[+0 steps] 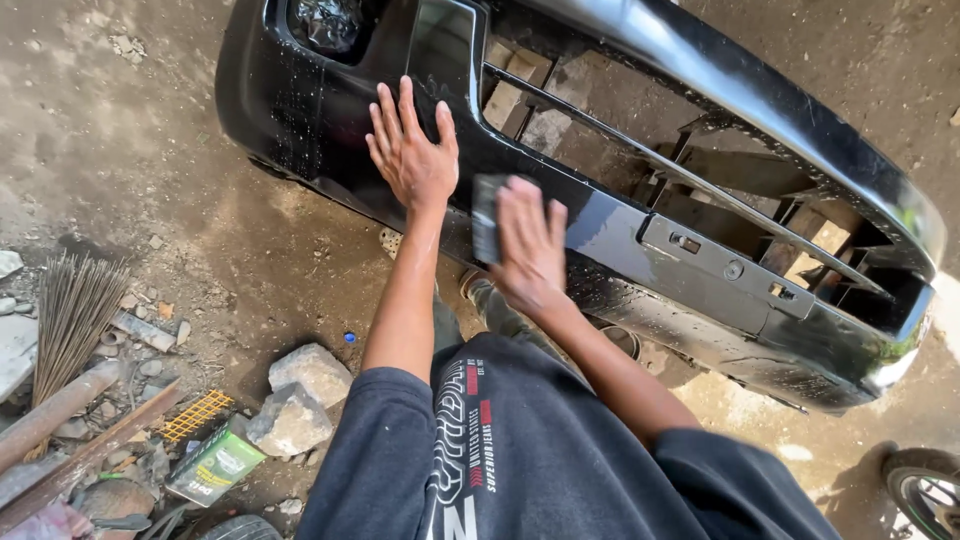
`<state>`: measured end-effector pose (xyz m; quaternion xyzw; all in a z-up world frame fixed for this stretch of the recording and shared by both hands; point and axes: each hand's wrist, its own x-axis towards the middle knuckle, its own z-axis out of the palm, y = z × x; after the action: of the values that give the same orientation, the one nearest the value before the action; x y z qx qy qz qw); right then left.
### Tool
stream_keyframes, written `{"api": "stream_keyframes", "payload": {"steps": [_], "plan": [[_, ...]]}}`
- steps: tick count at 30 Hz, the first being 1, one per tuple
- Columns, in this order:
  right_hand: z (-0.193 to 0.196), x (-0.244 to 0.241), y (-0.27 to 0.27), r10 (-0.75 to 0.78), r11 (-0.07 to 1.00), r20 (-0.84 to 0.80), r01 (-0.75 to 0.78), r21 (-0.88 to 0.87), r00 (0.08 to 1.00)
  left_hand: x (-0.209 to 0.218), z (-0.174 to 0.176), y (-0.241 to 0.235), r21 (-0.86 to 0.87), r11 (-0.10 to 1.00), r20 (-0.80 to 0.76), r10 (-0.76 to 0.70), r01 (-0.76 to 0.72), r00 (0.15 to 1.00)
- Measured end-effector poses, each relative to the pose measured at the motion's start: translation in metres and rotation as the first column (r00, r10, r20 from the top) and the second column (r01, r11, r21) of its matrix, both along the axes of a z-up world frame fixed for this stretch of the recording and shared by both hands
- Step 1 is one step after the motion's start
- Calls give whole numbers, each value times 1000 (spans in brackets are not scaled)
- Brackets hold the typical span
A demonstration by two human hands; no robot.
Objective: The person scrubs a black car bumper with a sponge, repeatedly dipping it into a bucket of water to clean the surface. The person works on the front section of the bumper, focusing on the area around the headlight opening and the grille.
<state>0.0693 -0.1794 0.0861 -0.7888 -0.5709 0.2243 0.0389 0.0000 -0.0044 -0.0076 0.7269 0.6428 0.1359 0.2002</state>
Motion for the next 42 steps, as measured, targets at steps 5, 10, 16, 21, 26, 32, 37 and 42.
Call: {"api": "stream_keyframes", "payload": {"steps": [5, 10, 16, 21, 26, 32, 37, 42], "plan": [[31, 20, -21, 86, 996, -48, -86, 9, 995, 0, 1, 4, 7, 1000, 18, 5, -5, 1000], [11, 31, -106, 19, 998, 106, -13, -60, 994, 4, -2, 6, 11, 1000, 16, 2, -2, 1000], [-16, -10, -18, 64, 992, -78, -55, 113, 995, 2, 1, 3, 33, 999, 24, 9, -10, 1000], [13, 29, -88, 120, 991, 57, -123, 57, 991, 0, 0, 5, 25, 1000, 31, 5, -6, 1000], [7, 14, -76, -4, 999, 31, 6, -43, 1000, 0, -2, 6, 40, 999, 17, 6, -6, 1000], [2, 4, -1, 151, 988, -18, -151, 18, 988, -3, -1, 0, 29, 999, 48, 27, -29, 998], [6, 26, -89, 107, 994, 118, -107, -10, 987, 1, -4, 5, 40, 999, 46, 26, -28, 999], [-7, 5, -3, 6, 993, -39, -2, 121, 999, 0, -3, 1, 52, 998, 52, 31, -34, 998]]}}
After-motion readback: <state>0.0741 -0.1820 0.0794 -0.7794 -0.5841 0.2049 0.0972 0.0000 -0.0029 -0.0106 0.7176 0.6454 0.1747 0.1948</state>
